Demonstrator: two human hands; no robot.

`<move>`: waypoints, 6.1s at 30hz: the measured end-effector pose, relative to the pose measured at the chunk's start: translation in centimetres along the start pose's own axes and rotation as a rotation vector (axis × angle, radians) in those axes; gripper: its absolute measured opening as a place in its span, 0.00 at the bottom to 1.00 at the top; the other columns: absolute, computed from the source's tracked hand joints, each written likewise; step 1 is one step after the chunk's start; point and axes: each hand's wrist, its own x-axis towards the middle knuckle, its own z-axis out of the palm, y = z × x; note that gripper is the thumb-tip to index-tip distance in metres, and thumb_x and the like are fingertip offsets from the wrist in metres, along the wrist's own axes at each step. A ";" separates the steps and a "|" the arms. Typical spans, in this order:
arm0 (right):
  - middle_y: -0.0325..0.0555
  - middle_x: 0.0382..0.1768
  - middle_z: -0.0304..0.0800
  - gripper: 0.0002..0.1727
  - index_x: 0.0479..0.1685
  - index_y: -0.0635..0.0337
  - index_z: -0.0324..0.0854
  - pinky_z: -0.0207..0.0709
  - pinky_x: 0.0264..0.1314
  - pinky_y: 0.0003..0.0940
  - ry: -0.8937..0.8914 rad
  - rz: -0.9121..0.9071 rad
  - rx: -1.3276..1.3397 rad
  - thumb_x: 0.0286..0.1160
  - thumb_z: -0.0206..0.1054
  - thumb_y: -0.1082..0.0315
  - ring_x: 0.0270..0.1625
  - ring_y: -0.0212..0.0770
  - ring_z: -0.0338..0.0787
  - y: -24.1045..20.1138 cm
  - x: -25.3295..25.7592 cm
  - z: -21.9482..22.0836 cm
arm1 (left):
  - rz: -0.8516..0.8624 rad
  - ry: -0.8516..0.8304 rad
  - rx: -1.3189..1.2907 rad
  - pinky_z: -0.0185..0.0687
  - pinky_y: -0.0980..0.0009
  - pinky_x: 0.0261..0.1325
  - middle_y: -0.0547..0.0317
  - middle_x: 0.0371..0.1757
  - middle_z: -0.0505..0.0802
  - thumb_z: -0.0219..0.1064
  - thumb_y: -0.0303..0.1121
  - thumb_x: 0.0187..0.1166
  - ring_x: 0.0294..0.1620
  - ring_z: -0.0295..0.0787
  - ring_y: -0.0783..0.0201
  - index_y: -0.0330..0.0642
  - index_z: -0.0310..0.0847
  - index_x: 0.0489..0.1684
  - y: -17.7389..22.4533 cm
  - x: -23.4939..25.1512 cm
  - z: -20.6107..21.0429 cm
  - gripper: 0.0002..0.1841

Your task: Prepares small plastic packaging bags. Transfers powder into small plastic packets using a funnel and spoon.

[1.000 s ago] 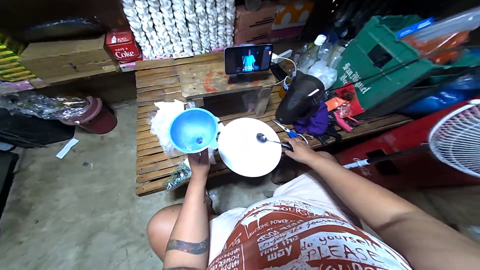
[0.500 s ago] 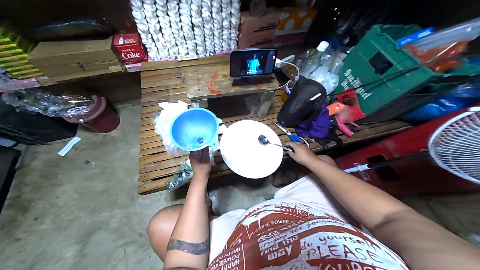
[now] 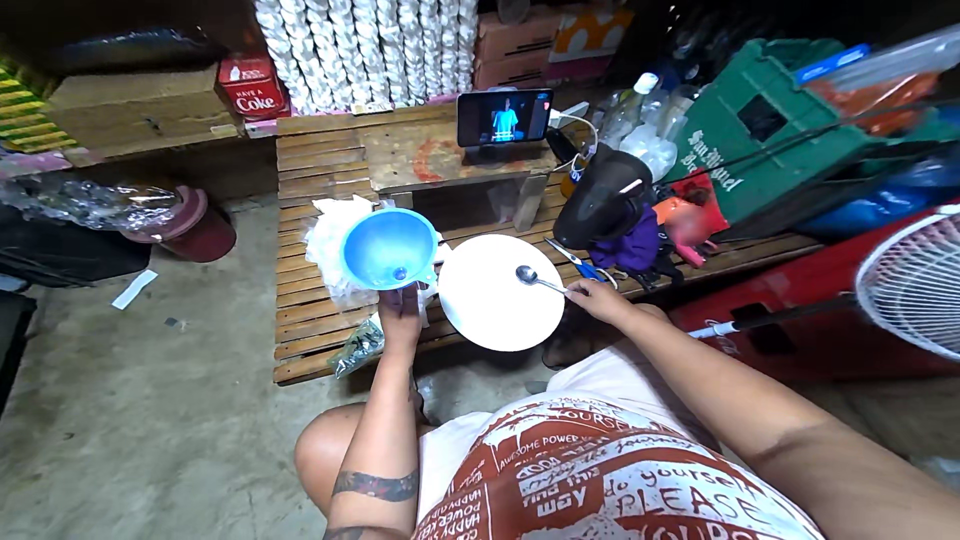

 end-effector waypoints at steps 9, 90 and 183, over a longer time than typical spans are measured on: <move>0.68 0.64 0.86 0.16 0.64 0.65 0.84 0.70 0.75 0.68 0.053 -0.071 -0.183 0.90 0.58 0.66 0.72 0.68 0.82 0.0 1.2 -0.5 | -0.014 -0.016 0.022 0.85 0.68 0.64 0.65 0.50 0.91 0.57 0.33 0.89 0.53 0.89 0.74 0.38 0.72 0.69 0.0 -0.2 -0.3 0.15; 0.56 0.49 0.87 0.14 0.59 0.61 0.85 0.86 0.53 0.44 0.529 -0.868 0.034 0.88 0.57 0.68 0.49 0.47 0.90 -14.5 -6.4 -3.4 | -0.040 -0.429 0.431 0.80 0.49 0.71 0.38 0.60 0.91 0.56 0.32 0.90 0.63 0.90 0.51 0.30 0.71 0.74 0.1 -0.5 0.2 0.20; 0.64 0.60 0.89 0.16 0.66 0.56 0.85 0.78 0.62 0.72 0.135 -0.335 -0.243 0.88 0.58 0.68 0.61 0.68 0.89 -6.2 -0.6 0.9 | 0.054 -0.113 0.150 0.84 0.67 0.66 0.52 0.50 0.92 0.56 0.30 0.88 0.53 0.90 0.70 0.25 0.75 0.62 -0.8 0.2 -0.2 0.16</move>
